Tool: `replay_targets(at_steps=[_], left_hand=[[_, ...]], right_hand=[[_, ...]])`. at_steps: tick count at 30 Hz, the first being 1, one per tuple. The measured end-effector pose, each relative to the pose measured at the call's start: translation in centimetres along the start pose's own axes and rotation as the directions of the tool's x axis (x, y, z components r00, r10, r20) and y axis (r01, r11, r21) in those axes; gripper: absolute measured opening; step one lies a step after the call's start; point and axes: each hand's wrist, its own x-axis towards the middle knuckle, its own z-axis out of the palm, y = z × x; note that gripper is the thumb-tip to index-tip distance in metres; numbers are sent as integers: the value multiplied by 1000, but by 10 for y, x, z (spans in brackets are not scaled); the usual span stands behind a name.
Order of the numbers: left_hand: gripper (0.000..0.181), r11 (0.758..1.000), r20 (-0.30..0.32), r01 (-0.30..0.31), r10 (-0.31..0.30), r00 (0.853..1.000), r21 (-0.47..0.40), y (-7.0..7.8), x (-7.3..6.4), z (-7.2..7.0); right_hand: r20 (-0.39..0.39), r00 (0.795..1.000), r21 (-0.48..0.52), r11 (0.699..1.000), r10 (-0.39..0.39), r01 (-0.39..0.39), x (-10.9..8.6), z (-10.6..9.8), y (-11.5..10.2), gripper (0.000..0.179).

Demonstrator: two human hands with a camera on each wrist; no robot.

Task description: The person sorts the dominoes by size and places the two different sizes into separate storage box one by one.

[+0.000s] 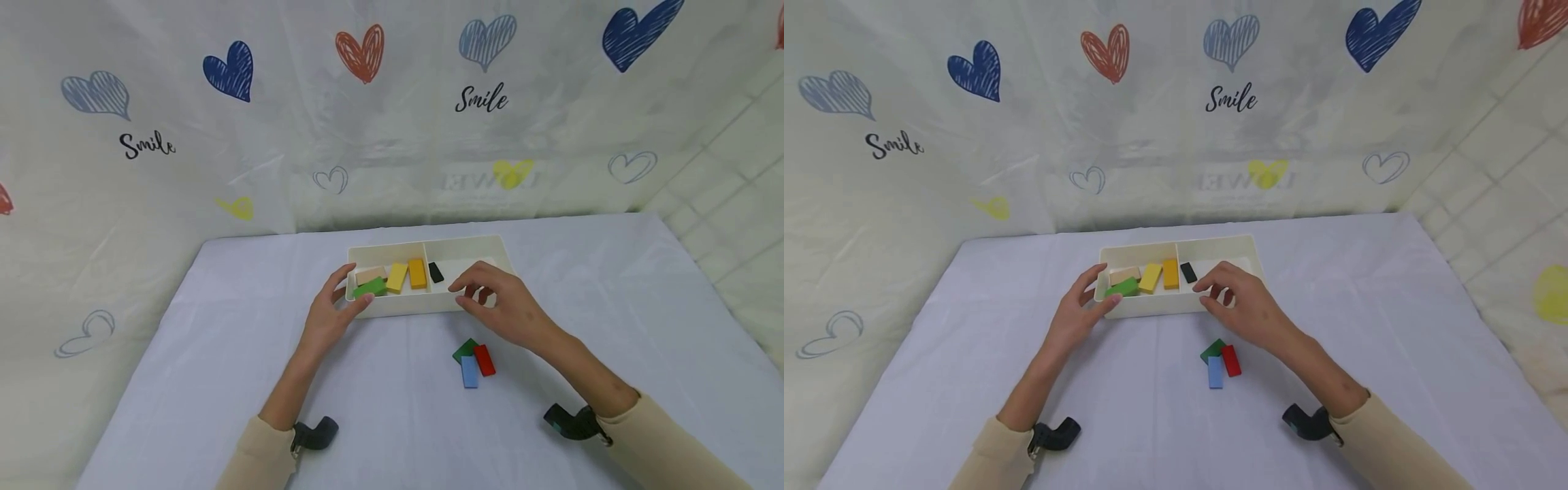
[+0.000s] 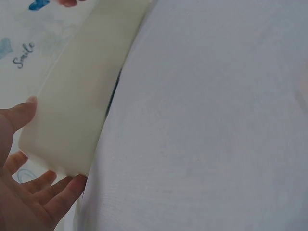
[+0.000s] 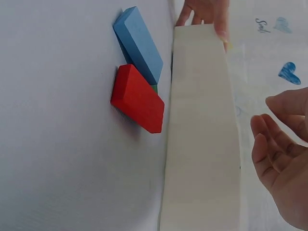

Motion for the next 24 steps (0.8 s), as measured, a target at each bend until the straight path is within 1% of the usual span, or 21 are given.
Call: replay_targets(at_steps=[6,13,24], left_hand=[[72,1000,3,-11,11,1000,-5,-1,0,0],[71,1000,3,-19,19,1000,-8,0,0,0],[72,1000,-1,-9,9,1000,11,-1,0,1]], right_hand=[[-1,1000,4,1000,-11,11,-5,-1,1,21],[23,1000,21,1000,-9,9,-11,-3,4,23],[66,998,16,1000,-9,8,-19,-3,11,26]])
